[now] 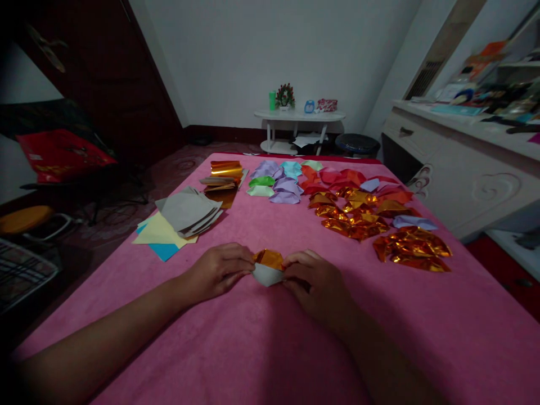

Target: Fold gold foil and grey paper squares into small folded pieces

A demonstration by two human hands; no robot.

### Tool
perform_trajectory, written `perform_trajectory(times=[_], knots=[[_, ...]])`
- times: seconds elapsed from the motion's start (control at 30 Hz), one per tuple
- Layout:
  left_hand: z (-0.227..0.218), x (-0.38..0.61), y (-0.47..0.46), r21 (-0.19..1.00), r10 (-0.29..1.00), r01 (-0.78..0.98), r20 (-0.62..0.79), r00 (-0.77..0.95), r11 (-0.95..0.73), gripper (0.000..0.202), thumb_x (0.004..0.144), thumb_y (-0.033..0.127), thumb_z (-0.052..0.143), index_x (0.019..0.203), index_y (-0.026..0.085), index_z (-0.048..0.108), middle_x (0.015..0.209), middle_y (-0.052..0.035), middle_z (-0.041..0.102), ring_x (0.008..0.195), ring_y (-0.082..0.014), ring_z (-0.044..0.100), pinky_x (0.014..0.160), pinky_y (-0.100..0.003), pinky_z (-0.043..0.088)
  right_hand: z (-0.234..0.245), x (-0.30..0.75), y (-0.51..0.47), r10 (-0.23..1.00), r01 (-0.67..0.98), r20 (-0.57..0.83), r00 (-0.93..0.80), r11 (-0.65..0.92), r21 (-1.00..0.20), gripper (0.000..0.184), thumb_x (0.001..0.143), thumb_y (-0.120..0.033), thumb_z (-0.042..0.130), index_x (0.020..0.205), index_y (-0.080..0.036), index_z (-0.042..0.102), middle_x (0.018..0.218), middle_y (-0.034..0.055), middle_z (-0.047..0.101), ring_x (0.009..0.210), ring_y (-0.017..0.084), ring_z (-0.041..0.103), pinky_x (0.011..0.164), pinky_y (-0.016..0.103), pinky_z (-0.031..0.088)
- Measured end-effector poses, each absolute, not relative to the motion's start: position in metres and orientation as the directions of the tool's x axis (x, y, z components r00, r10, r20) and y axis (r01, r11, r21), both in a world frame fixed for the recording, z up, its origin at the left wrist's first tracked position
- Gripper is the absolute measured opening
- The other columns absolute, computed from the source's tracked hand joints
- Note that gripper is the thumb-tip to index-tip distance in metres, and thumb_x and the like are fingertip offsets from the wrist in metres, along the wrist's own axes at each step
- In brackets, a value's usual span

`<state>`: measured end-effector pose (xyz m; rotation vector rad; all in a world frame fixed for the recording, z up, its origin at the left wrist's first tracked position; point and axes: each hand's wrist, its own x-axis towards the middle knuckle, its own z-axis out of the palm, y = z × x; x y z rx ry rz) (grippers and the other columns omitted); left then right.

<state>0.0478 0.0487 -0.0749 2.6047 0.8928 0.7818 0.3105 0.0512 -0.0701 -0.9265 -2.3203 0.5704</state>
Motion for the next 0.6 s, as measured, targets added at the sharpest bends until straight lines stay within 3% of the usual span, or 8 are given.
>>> perform_trajectory(times=[0.1,0.2,0.4,0.6], knots=[[-0.073,0.046,0.036,0.335,0.612,0.512,0.403,0.680,-0.791,0.019,0.090,0.018,0.049,0.098,0.016,0.066,0.094,-0.0075,0.067,0.089,-0.0174,0.059,0.078,-0.031,0.048,-0.067,0.312,0.048,0.645,0.410,0.389,-0.657,0.740,-0.534,0.013,0.082,-0.012,0.058,0.085,-0.021,0.066,0.100,0.0053,0.063,0.093,0.017,0.058,0.080,0.032,0.048],[-0.072,0.046,0.029,0.349,0.641,0.538,0.390,0.661,-0.767,0.019,0.091,0.023,0.050,0.098,0.017,0.066,0.096,-0.0074,0.066,0.089,-0.0175,0.059,0.078,-0.031,0.048,-0.065,0.313,0.045,0.625,0.399,0.387,-0.678,0.755,-0.520,0.010,0.083,-0.015,0.059,0.085,-0.021,0.067,0.103,0.0062,0.061,0.095,0.018,0.057,0.081,0.032,0.047],[-0.071,0.057,0.022,0.325,0.676,0.593,0.352,0.647,-0.737,0.030,0.087,0.043,0.053,0.098,0.018,0.064,0.100,-0.0086,0.063,0.091,-0.0215,0.057,0.079,-0.037,0.045,-0.064,0.306,0.040,0.748,0.504,0.235,-0.621,0.610,-0.611,0.011,0.084,-0.017,0.058,0.080,-0.021,0.067,0.088,0.0031,0.060,0.082,0.016,0.056,0.071,0.029,0.045],[-0.073,0.064,0.015,0.304,0.677,0.605,0.318,0.664,-0.736,0.028,0.090,0.038,0.048,0.104,0.019,0.063,0.103,-0.0091,0.061,0.094,-0.0222,0.056,0.082,-0.039,0.045,-0.067,0.296,0.039,0.879,0.625,0.092,-0.467,0.402,-0.669,0.006,0.077,-0.016,0.063,0.073,-0.021,0.061,0.078,-0.0008,0.057,0.072,0.014,0.054,0.063,0.027,0.040]])
